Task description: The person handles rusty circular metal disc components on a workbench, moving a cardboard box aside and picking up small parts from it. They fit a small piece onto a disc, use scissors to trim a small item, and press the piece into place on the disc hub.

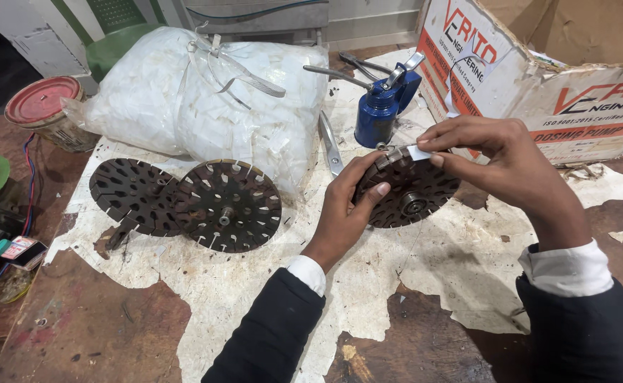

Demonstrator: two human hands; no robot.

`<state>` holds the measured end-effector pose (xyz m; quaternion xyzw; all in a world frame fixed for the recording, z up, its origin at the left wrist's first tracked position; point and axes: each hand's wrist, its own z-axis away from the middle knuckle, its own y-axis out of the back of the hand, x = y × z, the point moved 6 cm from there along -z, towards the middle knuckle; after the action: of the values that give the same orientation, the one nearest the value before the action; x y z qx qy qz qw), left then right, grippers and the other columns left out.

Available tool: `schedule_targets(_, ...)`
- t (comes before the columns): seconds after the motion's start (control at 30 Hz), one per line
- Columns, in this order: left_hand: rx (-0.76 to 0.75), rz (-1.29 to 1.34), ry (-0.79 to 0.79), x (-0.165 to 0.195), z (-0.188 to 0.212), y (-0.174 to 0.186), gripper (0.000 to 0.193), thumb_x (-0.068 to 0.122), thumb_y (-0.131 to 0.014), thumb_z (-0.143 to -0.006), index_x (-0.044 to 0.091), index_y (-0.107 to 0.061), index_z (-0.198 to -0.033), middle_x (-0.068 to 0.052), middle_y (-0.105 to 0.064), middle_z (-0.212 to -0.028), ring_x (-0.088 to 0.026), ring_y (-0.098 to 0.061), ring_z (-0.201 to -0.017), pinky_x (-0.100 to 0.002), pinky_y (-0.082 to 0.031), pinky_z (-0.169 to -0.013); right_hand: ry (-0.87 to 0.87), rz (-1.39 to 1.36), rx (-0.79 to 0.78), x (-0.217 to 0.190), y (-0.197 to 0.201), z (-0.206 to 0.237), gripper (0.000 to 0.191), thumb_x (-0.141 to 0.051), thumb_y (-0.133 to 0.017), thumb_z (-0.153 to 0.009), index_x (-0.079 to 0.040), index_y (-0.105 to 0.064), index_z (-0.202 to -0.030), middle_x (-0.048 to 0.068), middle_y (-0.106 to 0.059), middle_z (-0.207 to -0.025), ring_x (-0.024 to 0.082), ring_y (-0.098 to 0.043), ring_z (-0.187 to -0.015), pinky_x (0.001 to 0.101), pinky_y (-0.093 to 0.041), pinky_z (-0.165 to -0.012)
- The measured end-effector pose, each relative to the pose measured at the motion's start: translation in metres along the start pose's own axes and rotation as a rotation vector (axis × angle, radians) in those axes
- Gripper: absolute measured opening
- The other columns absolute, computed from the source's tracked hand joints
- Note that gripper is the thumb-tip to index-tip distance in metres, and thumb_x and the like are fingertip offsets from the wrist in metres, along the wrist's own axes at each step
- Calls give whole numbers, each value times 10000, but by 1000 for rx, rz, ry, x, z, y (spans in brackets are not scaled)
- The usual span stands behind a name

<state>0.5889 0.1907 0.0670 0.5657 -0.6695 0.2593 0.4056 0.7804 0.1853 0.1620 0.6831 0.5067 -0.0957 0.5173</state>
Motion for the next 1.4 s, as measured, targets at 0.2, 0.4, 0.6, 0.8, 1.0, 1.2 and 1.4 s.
schedule_targets(0.2, -25, 36, 13, 1, 0, 0, 429, 186, -661, -1018, 44, -581, -1415, -97, -676, -1247, -185, -661, -1173, -327, -527, -1026, -9, 27, 68, 2, -1, -2, 215, -45, -756, -882, -60, -785, -1094, 70, -776, -1085, 152, -734, -999, 301, -586, -890)
schedule_targets(0.4, -28, 82, 2, -3, 2, 0, 434, 168, -674, -1023, 39, -580, -1426, -101, -671, -1301, -190, -653, -1211, -330, -513, -1064, -77, 80, 69, 6, -2, 1, 221, -73, -747, -901, -55, -773, -1120, 57, -761, -1055, 135, -718, -953, 301, -591, -840)
schedule_targets(0.6, -38, 102, 21, -3, 2, 0, 434, 151, -670, -1017, 53, -584, -1432, -107, -649, -1355, -193, -637, -1261, -331, -505, -1089, -24, 119, 56, 3, -1, 2, 227, -92, -749, -932, -53, -770, -1155, 59, -768, -1016, 135, -709, -942, 315, -573, -845)
schedule_targets(0.8, -55, 100, 28, -1, 1, -1, 435, 155, -667, -1020, 58, -580, -1436, -103, -658, -1328, -189, -650, -1238, -330, -517, -1076, -65, 144, 72, 12, 0, 3, 238, -121, -775, -911, -76, -784, -1144, 55, -778, -947, 125, -719, -889, 311, -580, -799)
schedule_targets(1.0, -58, 90, 39, -1, 1, -2, 447, 180, -664, -1017, 61, -575, -1439, -99, -658, -1300, -186, -658, -1216, -328, -540, -1054, -95, 112, 76, 14, 0, 3, 240, -119, -772, -908, -85, -784, -1145, 56, -777, -912, 123, -716, -865, 307, -583, -764)
schedule_targets(1.2, -74, 102, 48, -2, 1, -3, 448, 197, -657, -1025, 62, -574, -1444, -99, -658, -1298, -192, -659, -1222, -334, -546, -1065, -113, 189, 82, 10, 1, 3, 220, -91, -767, -904, -94, -790, -1123, 59, -780, -903, 139, -754, -853, 310, -618, -737)
schedule_targets(1.4, -64, 98, 46, -4, 1, -2, 446, 181, -659, -1020, 53, -574, -1438, -100, -650, -1322, -196, -652, -1233, -334, -536, -1073, -90, 201, 80, 6, 0, 3, 224, -75, -766, -912, -90, -786, -1135, 68, -780, -917, 147, -755, -861, 315, -611, -754)
